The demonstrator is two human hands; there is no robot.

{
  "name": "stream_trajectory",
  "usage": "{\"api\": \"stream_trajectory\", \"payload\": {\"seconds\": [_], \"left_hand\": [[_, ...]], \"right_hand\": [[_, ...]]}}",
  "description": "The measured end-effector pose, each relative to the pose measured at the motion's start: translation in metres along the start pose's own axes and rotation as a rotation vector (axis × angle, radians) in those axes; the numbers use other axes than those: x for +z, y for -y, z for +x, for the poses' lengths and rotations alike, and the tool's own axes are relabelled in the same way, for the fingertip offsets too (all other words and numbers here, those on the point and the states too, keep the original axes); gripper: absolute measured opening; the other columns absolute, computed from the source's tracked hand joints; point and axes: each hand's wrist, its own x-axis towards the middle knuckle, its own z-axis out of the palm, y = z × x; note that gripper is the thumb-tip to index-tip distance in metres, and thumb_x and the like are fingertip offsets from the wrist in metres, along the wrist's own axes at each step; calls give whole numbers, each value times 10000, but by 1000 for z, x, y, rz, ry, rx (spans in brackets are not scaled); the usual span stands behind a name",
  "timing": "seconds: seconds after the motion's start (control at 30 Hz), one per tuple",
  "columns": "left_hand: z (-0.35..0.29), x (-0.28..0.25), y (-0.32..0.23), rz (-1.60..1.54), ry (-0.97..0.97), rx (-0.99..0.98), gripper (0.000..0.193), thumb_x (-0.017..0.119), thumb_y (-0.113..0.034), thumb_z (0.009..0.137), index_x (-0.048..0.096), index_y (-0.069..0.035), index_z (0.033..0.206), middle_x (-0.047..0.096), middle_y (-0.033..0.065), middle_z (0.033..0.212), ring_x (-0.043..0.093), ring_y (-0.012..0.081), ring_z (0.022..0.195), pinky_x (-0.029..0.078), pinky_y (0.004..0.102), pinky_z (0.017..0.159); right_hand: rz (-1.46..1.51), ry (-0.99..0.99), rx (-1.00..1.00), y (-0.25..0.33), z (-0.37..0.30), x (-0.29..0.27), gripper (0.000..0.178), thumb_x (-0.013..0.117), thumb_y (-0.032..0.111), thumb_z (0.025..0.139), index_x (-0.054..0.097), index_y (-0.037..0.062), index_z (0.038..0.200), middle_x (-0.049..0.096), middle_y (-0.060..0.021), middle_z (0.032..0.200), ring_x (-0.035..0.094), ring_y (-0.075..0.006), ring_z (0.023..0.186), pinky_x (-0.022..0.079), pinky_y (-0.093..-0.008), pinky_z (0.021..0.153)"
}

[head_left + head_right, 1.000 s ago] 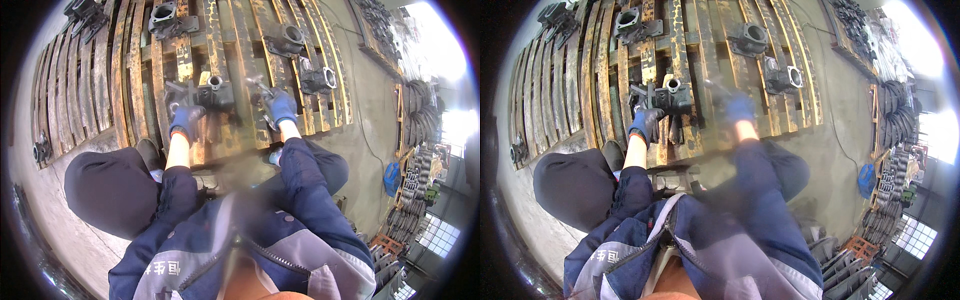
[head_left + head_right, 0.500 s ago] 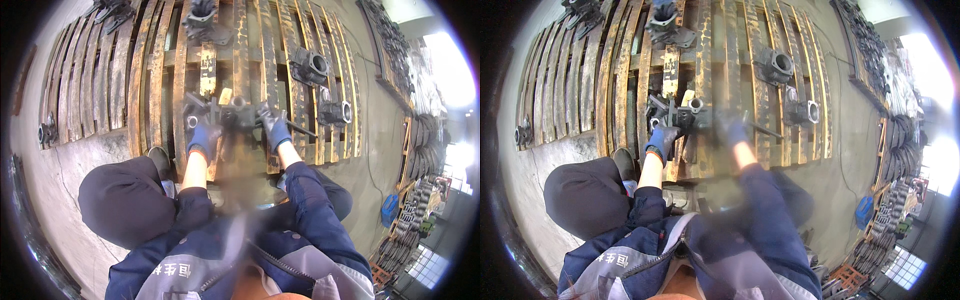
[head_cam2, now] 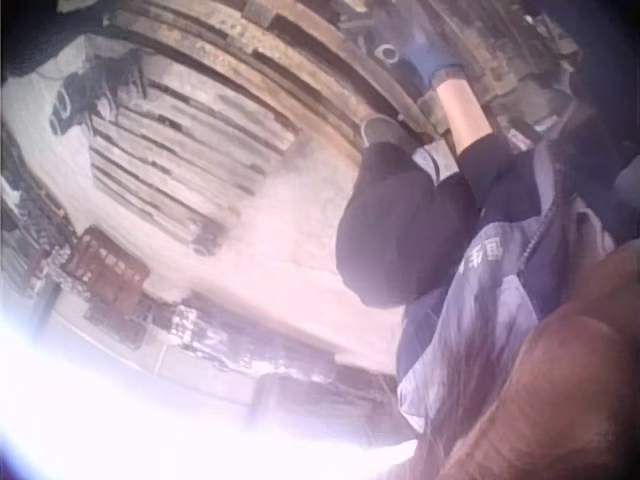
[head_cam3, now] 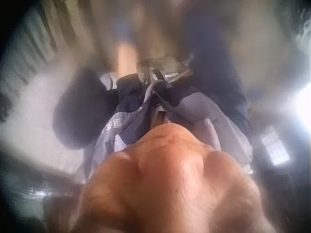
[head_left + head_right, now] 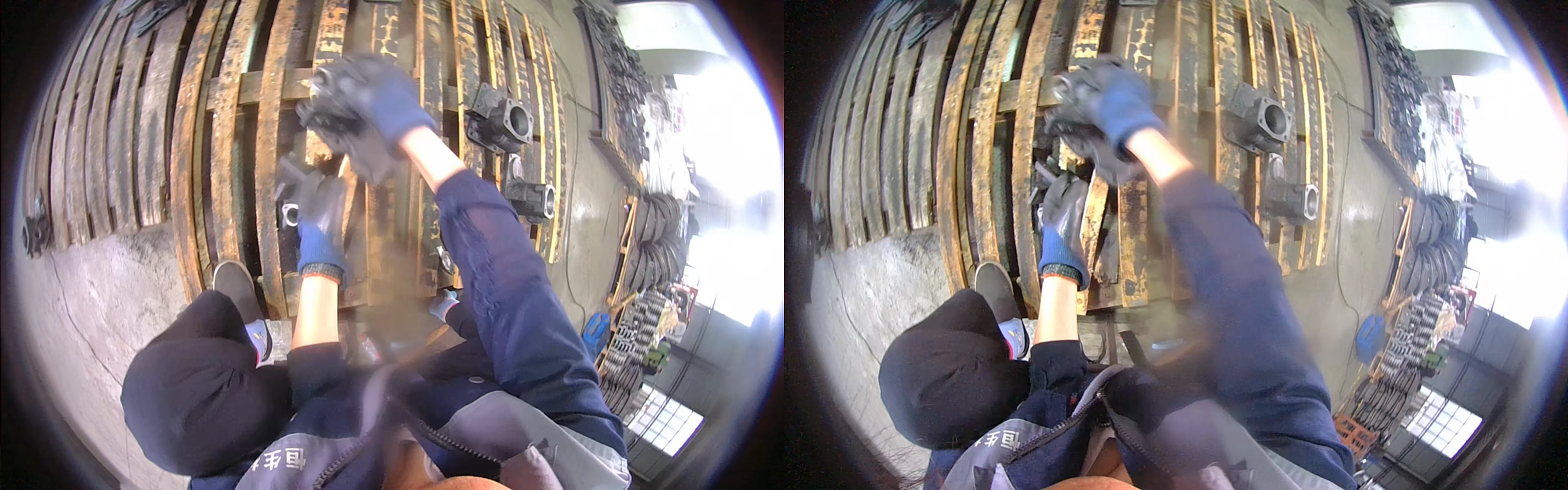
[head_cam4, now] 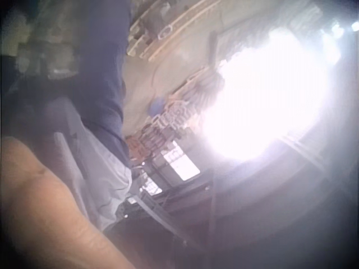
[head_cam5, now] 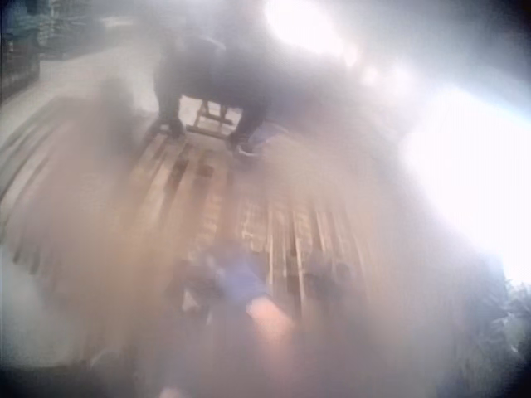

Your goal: The person sits on the floor and repeatedly picks up dark metal parts from a wooden pallet, wipes them with a cloth, and places them back. The person handles multiple similar parts one at a time, turning them over to wipe different surfaces.

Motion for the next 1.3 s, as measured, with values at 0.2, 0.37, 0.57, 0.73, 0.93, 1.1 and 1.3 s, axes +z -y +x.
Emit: {"api": "stream_trajectory", "payload": {"seconds": [0.2,0.37,0.57,0.73,0.93,1.1,1.3], "left_hand": [[-18,-11,0,82,-216,-263,385,447,-218,995,481,-82,1353,576,50,1264,524,150,1141,411,297,1000],[-14,-10,9,-30,-38,-91,406,678,-68,860,518,-25,1231,637,128,1151,588,236,1112,451,347,1001],[-11,1,16,212,-85,-28,296,660,-122,902,540,-21,1153,667,123,1072,646,213,990,519,312,906],[-27,7,7,299,73,96,450,651,-117,895,481,9,1292,617,141,1220,613,237,1135,477,350,1006],[-58,18,-67,254,194,452,375,718,-182,873,583,-67,1203,647,134,1057,650,209,963,529,326,872],[-106,25,-109,616,249,792,416,666,-157,909,550,51,1250,587,171,1216,582,238,1167,423,371,1070],[-118,28,-102,711,213,785,317,666,-82,905,615,-25,1212,624,95,1127,596,172,1103,462,278,968]], "right_hand": [[-612,134,-21,2,77,30,340,500,216,976,578,138,1297,605,-93,1306,579,-252,1206,378,-441,1087],[-646,-37,-118,-32,58,28,330,442,182,934,645,130,1190,622,-67,1288,591,-260,1188,430,-428,1010],[-436,-264,515,-151,-119,-124,395,581,406,882,628,101,1130,665,-207,1089,641,-376,1031,503,-445,871],[-564,-290,1031,-239,-242,-189,651,678,551,768,597,122,1252,629,-214,1229,607,-362,1151,491,-428,940],[-407,-60,884,-298,-255,-168,621,641,563,802,616,128,1244,619,-209,1244,593,-375,1158,480,-435,968],[-515,-81,856,-340,-250,-163,531,606,490,854,654,80,1187,628,-213,1221,608,-378,1129,490,-453,952],[-251,-199,850,-310,-246,-145,488,670,414,790,697,39,1101,652,-217,1169,625,-383,1101,498,-438,900]]}}
